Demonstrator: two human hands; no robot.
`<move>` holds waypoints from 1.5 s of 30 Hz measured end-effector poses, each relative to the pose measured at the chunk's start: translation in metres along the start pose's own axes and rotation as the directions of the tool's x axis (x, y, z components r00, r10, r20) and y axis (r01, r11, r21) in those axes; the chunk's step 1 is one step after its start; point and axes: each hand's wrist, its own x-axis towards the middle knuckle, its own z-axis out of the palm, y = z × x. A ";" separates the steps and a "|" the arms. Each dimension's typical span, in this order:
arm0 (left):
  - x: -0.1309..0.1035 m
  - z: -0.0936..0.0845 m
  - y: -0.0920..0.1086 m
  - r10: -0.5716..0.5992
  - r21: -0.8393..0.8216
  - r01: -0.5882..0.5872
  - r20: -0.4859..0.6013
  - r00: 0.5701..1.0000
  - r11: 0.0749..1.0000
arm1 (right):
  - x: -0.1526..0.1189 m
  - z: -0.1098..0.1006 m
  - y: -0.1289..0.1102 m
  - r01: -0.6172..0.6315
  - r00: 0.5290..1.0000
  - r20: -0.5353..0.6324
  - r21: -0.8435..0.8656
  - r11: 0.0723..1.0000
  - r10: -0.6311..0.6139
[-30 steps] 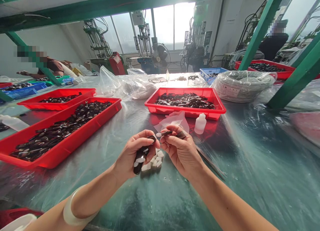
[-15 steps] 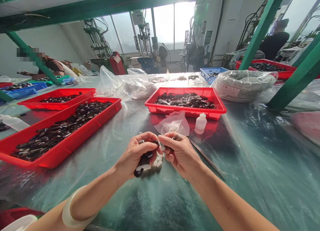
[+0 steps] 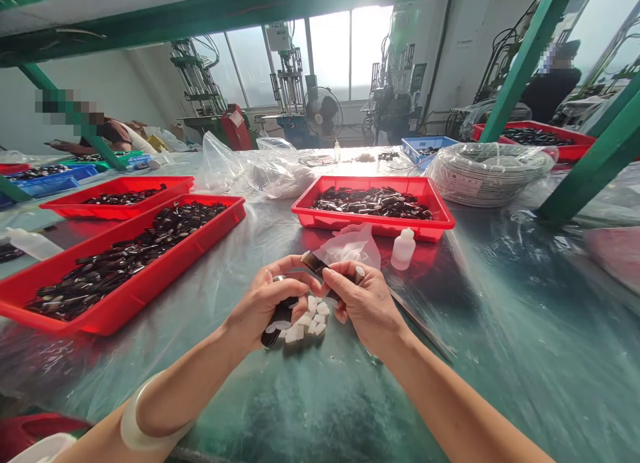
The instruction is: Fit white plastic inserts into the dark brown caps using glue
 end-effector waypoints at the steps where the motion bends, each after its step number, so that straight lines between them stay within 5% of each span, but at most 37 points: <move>1: 0.000 0.000 0.000 0.002 -0.014 -0.002 -0.002 1.000 1.000 | 0.001 0.000 0.002 0.002 1.000 -0.009 0.028 1.000 -0.002; 25: 0.000 -0.001 -0.008 0.077 -0.048 -0.074 0.062 0.995 0.996 | -0.001 0.003 0.008 -0.034 0.999 0.033 0.200 0.979 0.028; 45: 0.006 0.003 -0.011 0.050 -0.036 -0.056 -0.164 0.985 0.998 | -0.010 0.005 0.004 -0.170 0.967 0.219 0.175 0.970 0.130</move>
